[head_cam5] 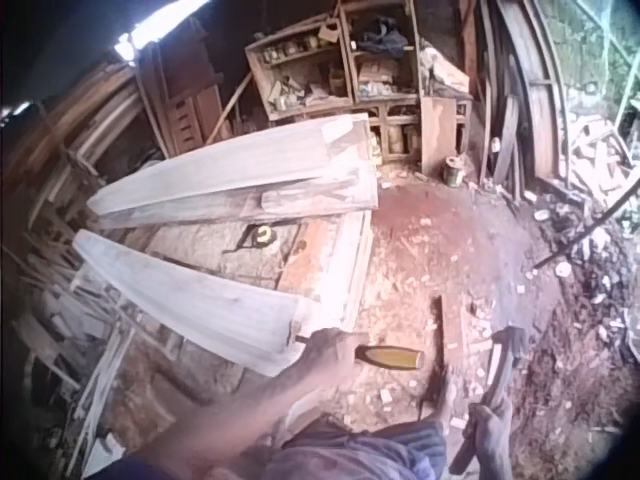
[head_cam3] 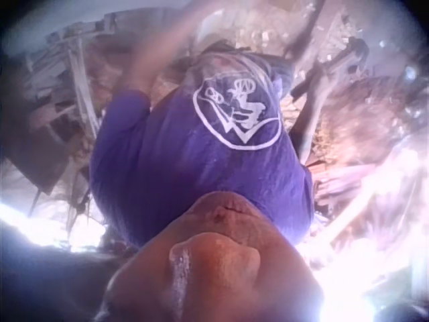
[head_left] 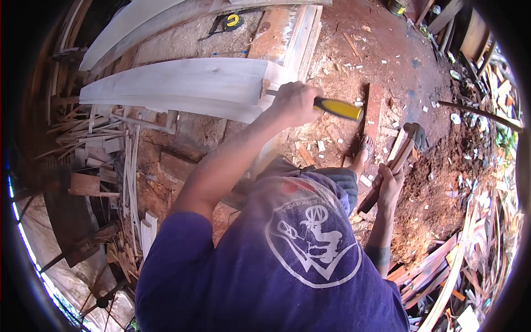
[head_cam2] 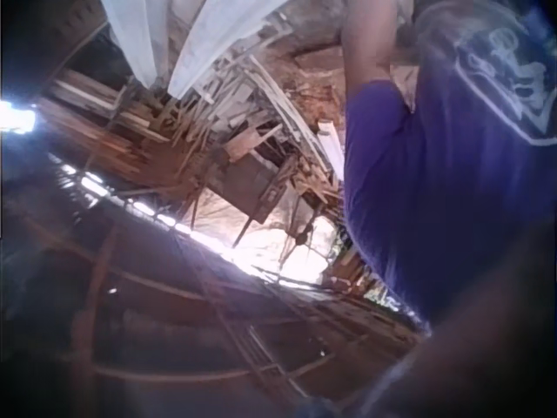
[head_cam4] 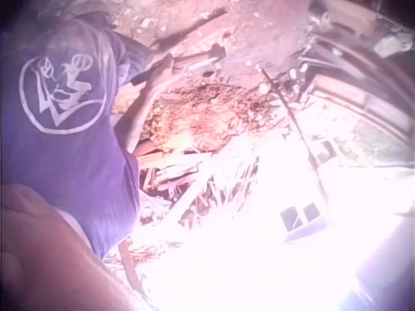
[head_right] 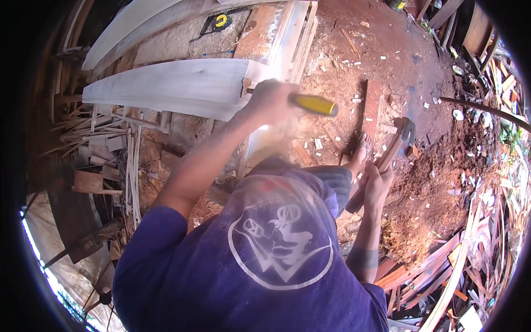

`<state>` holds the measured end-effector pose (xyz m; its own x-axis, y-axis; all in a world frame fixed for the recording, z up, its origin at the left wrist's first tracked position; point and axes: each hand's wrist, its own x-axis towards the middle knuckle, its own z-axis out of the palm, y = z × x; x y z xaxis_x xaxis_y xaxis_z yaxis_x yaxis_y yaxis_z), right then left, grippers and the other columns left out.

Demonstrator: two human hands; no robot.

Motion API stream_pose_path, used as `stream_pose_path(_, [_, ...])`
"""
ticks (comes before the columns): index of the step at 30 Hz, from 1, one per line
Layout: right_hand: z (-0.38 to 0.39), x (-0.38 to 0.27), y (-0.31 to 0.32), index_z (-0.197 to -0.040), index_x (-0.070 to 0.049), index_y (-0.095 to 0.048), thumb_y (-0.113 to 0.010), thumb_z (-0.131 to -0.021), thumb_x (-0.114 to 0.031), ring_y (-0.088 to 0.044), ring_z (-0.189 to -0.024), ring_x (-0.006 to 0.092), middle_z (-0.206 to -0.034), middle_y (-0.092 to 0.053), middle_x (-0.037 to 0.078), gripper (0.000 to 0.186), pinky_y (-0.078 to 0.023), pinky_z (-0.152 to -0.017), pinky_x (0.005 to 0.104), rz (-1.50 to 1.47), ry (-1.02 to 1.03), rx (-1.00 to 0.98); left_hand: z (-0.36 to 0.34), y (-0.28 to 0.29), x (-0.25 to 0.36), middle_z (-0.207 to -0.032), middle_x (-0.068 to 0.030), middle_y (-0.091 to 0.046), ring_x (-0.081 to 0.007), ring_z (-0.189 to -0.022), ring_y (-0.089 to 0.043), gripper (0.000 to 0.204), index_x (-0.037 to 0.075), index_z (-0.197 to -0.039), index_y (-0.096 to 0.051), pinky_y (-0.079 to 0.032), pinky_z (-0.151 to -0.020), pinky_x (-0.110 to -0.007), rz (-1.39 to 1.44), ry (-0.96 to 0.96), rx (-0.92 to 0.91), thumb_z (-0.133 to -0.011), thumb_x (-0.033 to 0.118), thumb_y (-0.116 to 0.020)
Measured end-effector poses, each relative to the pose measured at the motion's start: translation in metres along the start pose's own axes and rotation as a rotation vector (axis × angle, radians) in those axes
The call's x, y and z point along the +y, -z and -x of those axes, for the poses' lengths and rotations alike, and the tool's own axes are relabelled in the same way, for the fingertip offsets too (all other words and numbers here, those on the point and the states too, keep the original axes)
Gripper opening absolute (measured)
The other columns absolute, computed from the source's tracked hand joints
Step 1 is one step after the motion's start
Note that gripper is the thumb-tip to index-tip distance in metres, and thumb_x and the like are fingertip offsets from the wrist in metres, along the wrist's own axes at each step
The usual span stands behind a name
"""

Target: The person uses a hammer and a chisel to carve a rectangular notch into a piece of wood on a workbench, then lifts and repositions a larger wooden beam.

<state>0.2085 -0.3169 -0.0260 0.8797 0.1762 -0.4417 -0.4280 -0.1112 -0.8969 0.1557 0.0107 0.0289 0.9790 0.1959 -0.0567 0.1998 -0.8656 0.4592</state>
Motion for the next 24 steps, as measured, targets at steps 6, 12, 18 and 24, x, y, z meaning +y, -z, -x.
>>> stream_pose_path(6, [0.012, -0.011, 0.000, -0.088, -0.007, -0.049, -0.062, -0.091, -0.004, -0.043, -0.041, 0.0068, -0.057, -0.047, -0.002, 0.014, -0.033, -0.036, 0.0237, 0.015, 0.016, 0.007, 0.035, -0.002, 0.024, -0.063, -0.0088, -0.067, -0.0268, -0.054, -0.065, 0.015, 0.014, -0.087, -0.074, -0.050, -0.053, -0.041, 0.109, -0.488, -0.077, -0.074, 0.021, -0.074])
stream_pose_path(12, [0.020, -0.012, 0.000, -0.089, -0.006, -0.048, -0.061, -0.090, -0.003, -0.044, -0.041, 0.0079, -0.058, -0.048, -0.001, 0.014, -0.035, -0.037, 0.0242, 0.007, -0.004, 0.039, 0.016, -0.009, 0.012, -0.071, -0.0162, -0.071, -0.0331, -0.072, -0.073, 0.024, 0.010, -0.089, -0.074, -0.058, -0.071, -0.046, 0.001, -0.176, -0.019, -0.066, 0.015, -0.070])
stream_pose_path(18, [0.025, 0.002, 0.000, -0.087, -0.007, -0.047, -0.062, -0.090, -0.003, -0.044, -0.041, 0.0084, -0.058, -0.047, -0.001, 0.016, -0.035, -0.037, 0.0245, -0.048, -0.026, 0.039, 0.015, -0.010, 0.003, -0.076, -0.0185, -0.071, -0.0353, -0.077, -0.072, 0.030, 0.010, -0.095, -0.075, -0.058, -0.076, -0.046, -0.063, -0.129, -0.112, -0.067, 0.017, -0.070])
stream_pose_path(24, [0.028, -0.005, 0.012, -0.091, -0.007, -0.048, -0.061, -0.090, -0.005, -0.045, -0.042, 0.0075, -0.058, -0.047, -0.001, 0.013, -0.036, -0.037, 0.0240, -0.006, 0.020, 0.076, 0.007, -0.013, 0.004, -0.077, -0.0195, -0.071, -0.0363, -0.079, -0.072, 0.029, 0.009, -0.096, -0.074, -0.057, -0.076, -0.047, -0.055, -0.102, -0.096, -0.069, 0.017, -0.069])
